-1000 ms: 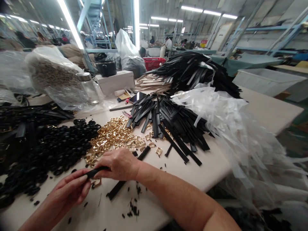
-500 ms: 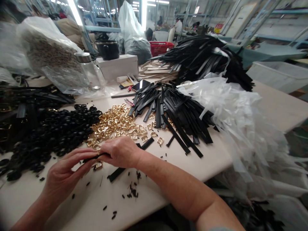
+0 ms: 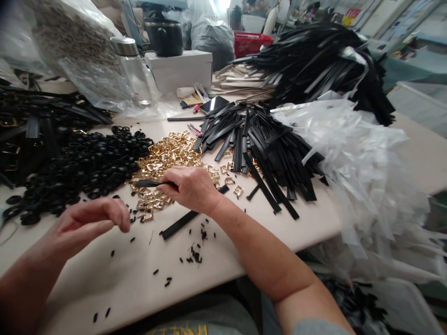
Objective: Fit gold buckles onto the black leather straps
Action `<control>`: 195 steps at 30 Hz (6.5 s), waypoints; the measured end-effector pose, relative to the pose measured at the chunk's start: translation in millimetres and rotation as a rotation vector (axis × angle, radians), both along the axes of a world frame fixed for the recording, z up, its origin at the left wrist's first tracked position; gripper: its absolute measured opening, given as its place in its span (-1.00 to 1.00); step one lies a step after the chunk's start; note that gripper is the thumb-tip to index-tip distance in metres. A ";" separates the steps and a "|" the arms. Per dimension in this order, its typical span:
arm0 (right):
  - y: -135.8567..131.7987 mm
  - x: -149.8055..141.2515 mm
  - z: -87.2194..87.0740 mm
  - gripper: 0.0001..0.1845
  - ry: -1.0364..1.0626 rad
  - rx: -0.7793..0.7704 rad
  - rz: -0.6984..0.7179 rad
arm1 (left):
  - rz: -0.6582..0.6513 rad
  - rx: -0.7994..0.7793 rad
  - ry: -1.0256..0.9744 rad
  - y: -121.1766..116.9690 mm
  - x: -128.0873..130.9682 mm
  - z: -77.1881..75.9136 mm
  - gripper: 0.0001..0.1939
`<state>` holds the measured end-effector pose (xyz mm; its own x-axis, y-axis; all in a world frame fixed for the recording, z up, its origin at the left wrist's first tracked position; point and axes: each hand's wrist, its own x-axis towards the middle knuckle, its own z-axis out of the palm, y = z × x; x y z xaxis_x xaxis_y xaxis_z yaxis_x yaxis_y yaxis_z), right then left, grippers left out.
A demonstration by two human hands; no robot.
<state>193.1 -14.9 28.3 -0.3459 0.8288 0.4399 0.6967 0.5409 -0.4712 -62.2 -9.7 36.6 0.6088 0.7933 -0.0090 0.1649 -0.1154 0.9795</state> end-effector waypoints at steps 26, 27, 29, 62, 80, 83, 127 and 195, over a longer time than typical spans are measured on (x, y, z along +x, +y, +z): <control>-14.9 -31.7 -22.2 -0.66 0.044 0.138 0.113 | 0.152 -0.135 0.073 2.4 14.9 -13.0 -0.63; -14.1 -30.4 -22.2 -0.68 0.047 0.149 0.110 | 0.175 -0.109 0.089 6.3 7.9 -11.0 -0.63; -12.3 -26.6 -20.7 -0.71 0.057 0.170 0.094 | 0.314 -0.022 0.098 15.9 -11.6 -7.3 -0.63; -9.8 -32.1 -23.4 -0.68 0.006 0.216 -0.017 | 0.530 -0.614 -0.181 3.9 21.4 -32.6 -0.56; -10.8 -33.3 -29.6 -0.69 -0.088 0.033 0.192 | 0.350 -0.501 -0.106 3.1 12.6 -39.0 -0.65; -11.1 -34.1 -24.0 -0.52 -0.022 -0.080 0.127 | 0.394 -0.460 -0.127 1.9 16.6 -37.0 -0.65; 2.2 -18.5 -20.6 -0.73 -0.096 0.062 -0.069 | 0.087 0.873 0.646 -6.8 23.5 -40.2 -0.81; -13.1 -49.6 -25.6 -0.71 1.342 -1.394 0.465 | 0.667 -0.225 -0.608 -13.6 14.0 -36.1 -0.58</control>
